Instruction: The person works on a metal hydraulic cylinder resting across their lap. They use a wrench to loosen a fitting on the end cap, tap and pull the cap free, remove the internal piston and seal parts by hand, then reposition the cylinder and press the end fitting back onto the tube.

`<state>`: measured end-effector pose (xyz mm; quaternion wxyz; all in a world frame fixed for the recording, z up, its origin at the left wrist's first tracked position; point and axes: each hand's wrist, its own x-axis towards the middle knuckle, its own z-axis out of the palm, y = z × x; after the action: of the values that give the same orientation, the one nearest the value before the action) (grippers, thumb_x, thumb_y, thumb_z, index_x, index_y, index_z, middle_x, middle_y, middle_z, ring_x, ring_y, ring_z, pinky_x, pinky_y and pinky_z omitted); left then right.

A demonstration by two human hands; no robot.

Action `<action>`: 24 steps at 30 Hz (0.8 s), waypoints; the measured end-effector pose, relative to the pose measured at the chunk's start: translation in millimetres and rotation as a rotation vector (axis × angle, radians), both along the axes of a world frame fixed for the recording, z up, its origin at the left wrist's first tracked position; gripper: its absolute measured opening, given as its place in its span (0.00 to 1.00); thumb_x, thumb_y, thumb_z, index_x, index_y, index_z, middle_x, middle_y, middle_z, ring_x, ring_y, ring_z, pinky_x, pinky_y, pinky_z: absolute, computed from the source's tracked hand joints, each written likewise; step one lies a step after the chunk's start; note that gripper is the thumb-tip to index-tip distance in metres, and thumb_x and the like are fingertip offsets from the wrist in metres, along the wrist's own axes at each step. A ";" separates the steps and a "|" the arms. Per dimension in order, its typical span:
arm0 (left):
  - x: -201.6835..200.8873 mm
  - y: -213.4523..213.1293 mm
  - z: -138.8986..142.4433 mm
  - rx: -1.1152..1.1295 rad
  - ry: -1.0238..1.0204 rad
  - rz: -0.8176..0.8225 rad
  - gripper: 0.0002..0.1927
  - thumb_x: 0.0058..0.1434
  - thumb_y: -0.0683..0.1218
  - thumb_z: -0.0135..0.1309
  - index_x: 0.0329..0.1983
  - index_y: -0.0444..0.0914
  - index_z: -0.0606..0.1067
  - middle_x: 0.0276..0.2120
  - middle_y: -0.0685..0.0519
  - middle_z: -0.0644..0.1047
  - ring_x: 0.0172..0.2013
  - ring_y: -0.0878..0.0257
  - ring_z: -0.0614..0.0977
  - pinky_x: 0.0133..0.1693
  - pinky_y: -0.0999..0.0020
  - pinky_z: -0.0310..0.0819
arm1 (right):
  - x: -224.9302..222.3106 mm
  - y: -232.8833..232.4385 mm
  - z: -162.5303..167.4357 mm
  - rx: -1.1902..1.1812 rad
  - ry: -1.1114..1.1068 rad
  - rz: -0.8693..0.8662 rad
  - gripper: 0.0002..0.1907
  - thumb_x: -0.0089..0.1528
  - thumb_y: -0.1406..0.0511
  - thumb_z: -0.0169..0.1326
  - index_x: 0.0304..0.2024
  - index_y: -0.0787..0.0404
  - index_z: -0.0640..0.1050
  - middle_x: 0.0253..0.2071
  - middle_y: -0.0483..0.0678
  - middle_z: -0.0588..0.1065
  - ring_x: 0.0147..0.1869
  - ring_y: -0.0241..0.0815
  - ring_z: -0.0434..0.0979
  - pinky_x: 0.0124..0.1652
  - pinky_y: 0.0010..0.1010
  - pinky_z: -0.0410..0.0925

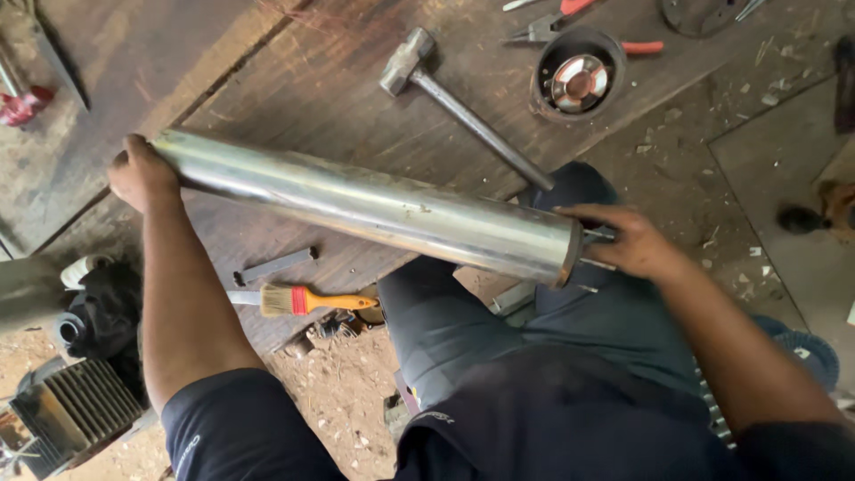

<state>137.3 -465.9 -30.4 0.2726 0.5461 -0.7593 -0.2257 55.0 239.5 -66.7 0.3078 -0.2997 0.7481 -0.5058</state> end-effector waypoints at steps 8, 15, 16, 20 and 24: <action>7.4 -2.2 -11.7 -0.024 -0.088 0.090 0.27 0.57 0.62 0.54 0.32 0.33 0.82 0.34 0.36 0.82 0.38 0.43 0.82 0.45 0.47 0.70 | 0.3 23.0 -5.8 -0.114 -0.344 0.076 0.43 0.51 0.62 0.66 0.69 0.62 0.69 0.67 0.53 0.72 0.70 0.47 0.70 0.67 0.40 0.62; -10.6 13.5 -5.9 0.323 0.141 -0.114 0.21 0.55 0.55 0.62 0.40 0.33 0.82 0.35 0.46 0.84 0.34 0.56 0.84 0.38 0.55 0.78 | 13.8 20.0 -3.5 -0.183 -0.242 0.057 0.40 0.53 0.65 0.60 0.69 0.61 0.69 0.65 0.53 0.74 0.68 0.47 0.74 0.66 0.39 0.66; -14.9 15.6 -4.3 0.440 0.250 -0.060 0.21 0.50 0.51 0.66 0.41 0.33 0.81 0.36 0.47 0.84 0.31 0.56 0.84 0.35 0.55 0.81 | 13.7 19.4 -2.0 -0.162 -0.184 0.055 0.40 0.52 0.66 0.60 0.69 0.61 0.69 0.65 0.54 0.74 0.68 0.49 0.74 0.65 0.40 0.66; -22.4 20.3 -3.3 0.318 0.166 -0.081 0.17 0.48 0.50 0.70 0.32 0.30 0.83 0.31 0.47 0.85 0.29 0.59 0.84 0.35 0.59 0.80 | 12.7 19.7 0.3 -0.095 -0.050 0.051 0.39 0.50 0.69 0.61 0.67 0.61 0.71 0.62 0.57 0.76 0.64 0.51 0.77 0.62 0.39 0.68; -25.6 18.2 -6.8 0.233 0.151 -0.016 0.19 0.46 0.50 0.71 0.29 0.28 0.82 0.29 0.47 0.85 0.26 0.59 0.83 0.33 0.58 0.79 | 15.7 17.2 -3.6 -0.159 -0.036 0.047 0.38 0.51 0.70 0.61 0.66 0.61 0.72 0.59 0.57 0.78 0.62 0.53 0.80 0.60 0.40 0.69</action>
<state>111.7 -447.8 -37.2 0.2621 0.5493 -0.7096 -0.3550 70.7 256.7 -70.4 0.3082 -0.3317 0.6927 -0.5614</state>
